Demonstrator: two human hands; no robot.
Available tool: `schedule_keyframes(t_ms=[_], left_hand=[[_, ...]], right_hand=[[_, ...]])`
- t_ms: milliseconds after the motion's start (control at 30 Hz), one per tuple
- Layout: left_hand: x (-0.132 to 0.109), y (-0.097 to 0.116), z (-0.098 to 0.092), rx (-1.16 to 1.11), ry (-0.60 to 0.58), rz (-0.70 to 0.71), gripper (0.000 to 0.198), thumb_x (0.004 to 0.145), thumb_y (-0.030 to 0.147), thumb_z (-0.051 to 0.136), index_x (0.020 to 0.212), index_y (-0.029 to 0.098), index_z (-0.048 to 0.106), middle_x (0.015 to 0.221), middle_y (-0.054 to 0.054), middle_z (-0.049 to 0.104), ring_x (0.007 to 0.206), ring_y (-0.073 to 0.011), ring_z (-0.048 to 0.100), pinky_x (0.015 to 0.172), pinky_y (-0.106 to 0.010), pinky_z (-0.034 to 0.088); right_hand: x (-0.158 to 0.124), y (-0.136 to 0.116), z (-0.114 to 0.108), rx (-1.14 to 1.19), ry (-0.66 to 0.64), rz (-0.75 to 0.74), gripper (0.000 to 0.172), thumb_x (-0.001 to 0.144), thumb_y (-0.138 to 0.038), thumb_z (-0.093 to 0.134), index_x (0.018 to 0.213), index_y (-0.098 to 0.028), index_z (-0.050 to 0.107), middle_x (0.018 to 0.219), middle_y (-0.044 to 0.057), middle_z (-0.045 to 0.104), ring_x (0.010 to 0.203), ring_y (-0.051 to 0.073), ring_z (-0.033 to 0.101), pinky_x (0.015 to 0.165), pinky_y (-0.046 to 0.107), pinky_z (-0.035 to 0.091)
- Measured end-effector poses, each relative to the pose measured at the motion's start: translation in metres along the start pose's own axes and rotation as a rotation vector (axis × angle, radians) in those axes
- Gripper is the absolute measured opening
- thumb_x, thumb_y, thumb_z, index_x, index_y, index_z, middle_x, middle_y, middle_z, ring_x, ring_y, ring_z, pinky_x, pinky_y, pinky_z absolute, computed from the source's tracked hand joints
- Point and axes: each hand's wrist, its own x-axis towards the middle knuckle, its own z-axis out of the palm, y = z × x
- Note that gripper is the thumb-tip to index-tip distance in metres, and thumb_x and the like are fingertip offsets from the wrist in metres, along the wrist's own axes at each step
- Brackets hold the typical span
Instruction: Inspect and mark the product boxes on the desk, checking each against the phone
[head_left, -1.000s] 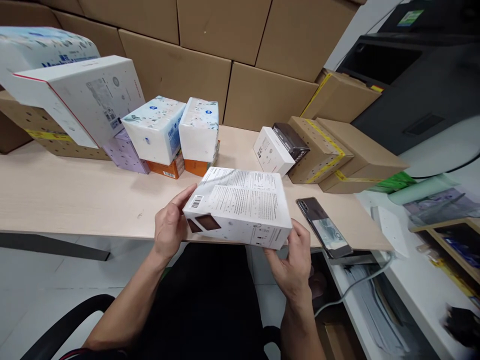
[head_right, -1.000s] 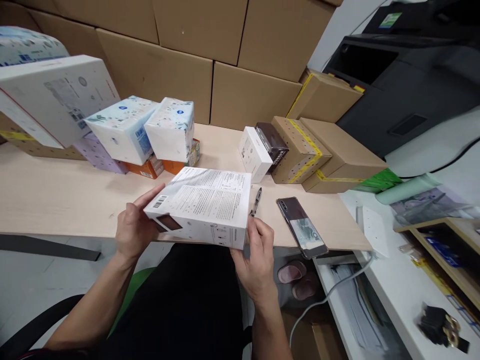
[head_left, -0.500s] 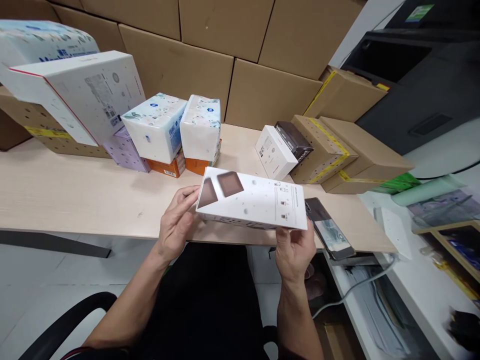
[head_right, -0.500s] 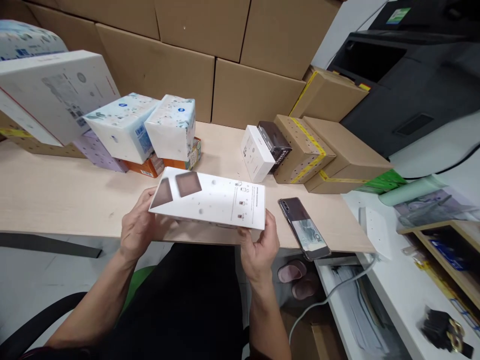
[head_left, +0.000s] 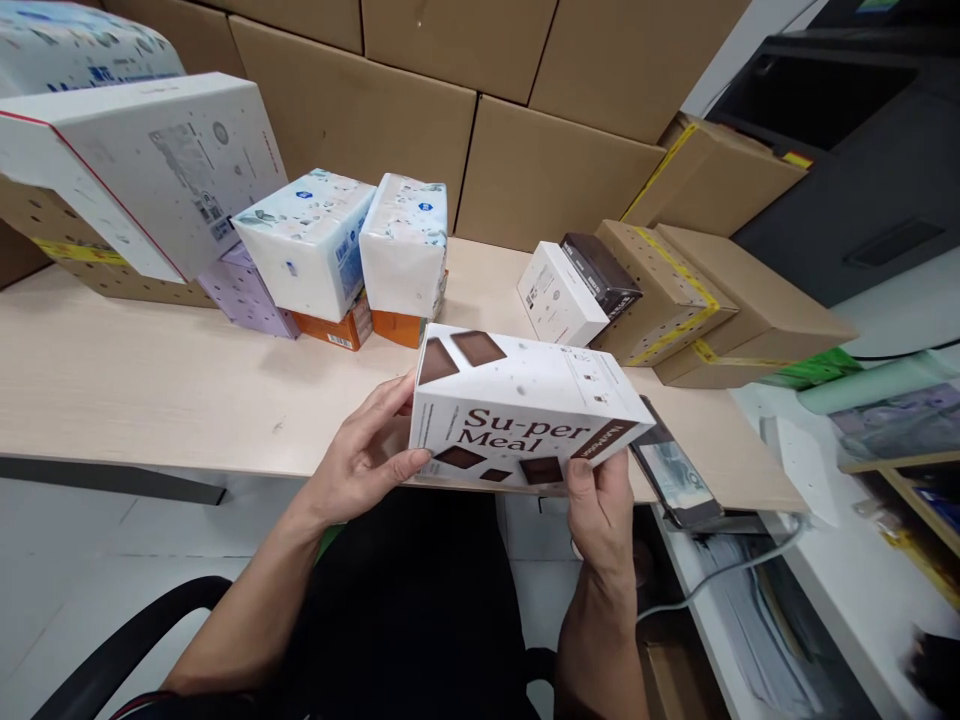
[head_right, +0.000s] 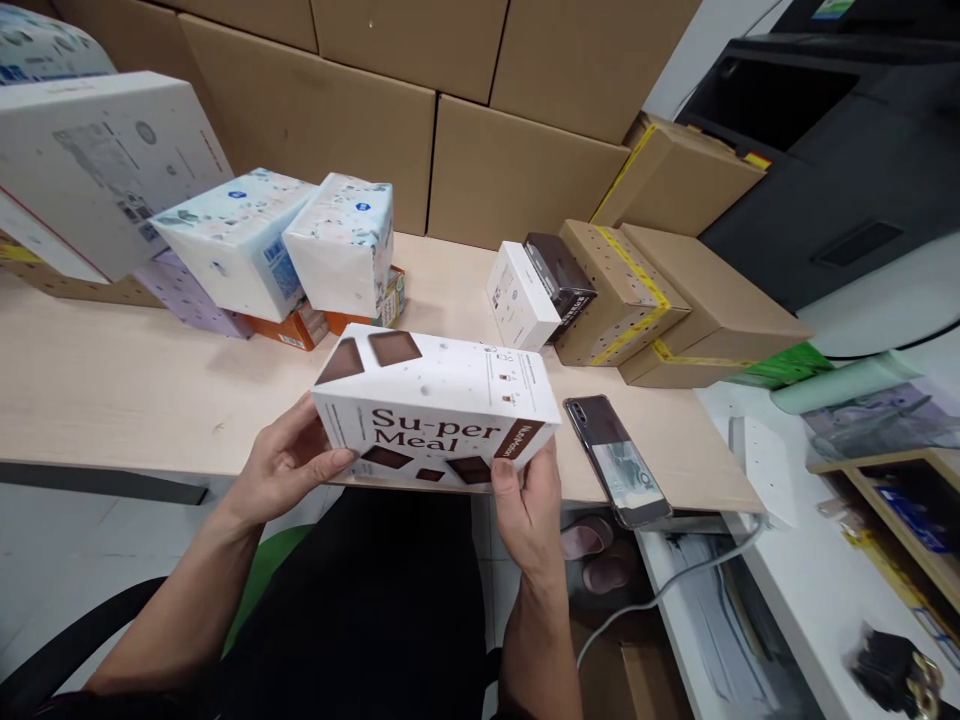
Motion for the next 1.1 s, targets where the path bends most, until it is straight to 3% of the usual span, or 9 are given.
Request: schedule_keyframes(t_ms=[167,333,500,700,933,1033,1100], left_hand=[[0.006,0.006,0.004,0.037,0.074,0.013,0.053,0.099,0.04,0.068,0.151,0.037,0.057,0.15,-0.007,0.06,0.12,-0.0248,0.064,0.097,-0.039,0.056],[0.011,0.012,0.009,0.103,0.127,-0.074,0.048,0.101,0.051,0.062,0.146,0.034,0.062,0.131,-0.008,0.069,0.094,-0.0211,0.068,0.08,-0.038,0.058],[0.012,0.014,0.01,0.19,0.142,-0.131,0.054,0.102,0.058,0.056,0.146,0.027,0.063,0.121,-0.01,0.07,0.109,-0.0266,0.066,0.088,-0.04,0.056],[0.014,0.012,0.01,0.245,0.117,-0.146,0.055,0.105,0.059,0.048,0.148,0.028,0.06,0.14,-0.01,0.062,0.134,-0.0306,0.055,0.11,-0.048,0.048],[0.013,0.007,0.011,0.204,0.129,-0.134,0.05,0.107,0.056,0.046,0.148,0.031,0.06,0.148,-0.007,0.061,0.139,-0.0304,0.054,0.118,-0.048,0.043],[0.01,0.003,0.011,0.152,0.149,-0.123,0.052,0.107,0.055,0.045,0.153,0.034,0.053,0.153,-0.006,0.058,0.139,-0.0296,0.055,0.12,-0.048,0.042],[0.008,0.001,0.011,0.12,0.161,-0.089,0.053,0.108,0.055,0.043,0.156,0.035,0.048,0.155,-0.006,0.054,0.135,-0.0291,0.056,0.117,-0.048,0.045]], right_hand=[[0.005,-0.01,-0.005,-0.053,-0.05,-0.012,0.06,0.1,-0.064,0.047,0.144,-0.025,0.056,0.135,0.013,0.063,0.129,0.033,0.058,0.11,0.055,0.048],[0.014,-0.021,-0.001,-0.048,-0.062,0.03,0.045,0.105,-0.053,0.043,0.137,-0.029,0.062,0.127,0.009,0.066,0.127,0.03,0.059,0.107,0.05,0.049],[0.021,-0.024,0.002,-0.022,-0.04,0.102,0.043,0.103,-0.051,0.049,0.133,-0.027,0.067,0.127,0.008,0.072,0.121,0.029,0.064,0.104,0.046,0.05],[0.031,-0.024,0.006,0.012,0.072,0.211,0.054,0.1,-0.063,0.05,0.126,-0.021,0.072,0.123,0.011,0.078,0.116,0.029,0.069,0.101,0.047,0.052],[0.028,-0.018,0.005,0.071,-0.085,0.256,0.066,0.102,-0.07,0.035,0.14,-0.026,0.066,0.14,0.011,0.071,0.131,0.03,0.063,0.113,0.052,0.046],[0.031,-0.013,-0.002,0.01,-0.024,0.223,0.066,0.103,-0.067,0.032,0.133,-0.023,0.071,0.128,0.013,0.075,0.119,0.029,0.069,0.104,0.052,0.051],[0.038,-0.008,-0.008,-0.167,0.072,0.147,0.061,0.102,-0.064,0.039,0.121,-0.019,0.076,0.118,0.015,0.076,0.109,0.03,0.069,0.098,0.051,0.052]])
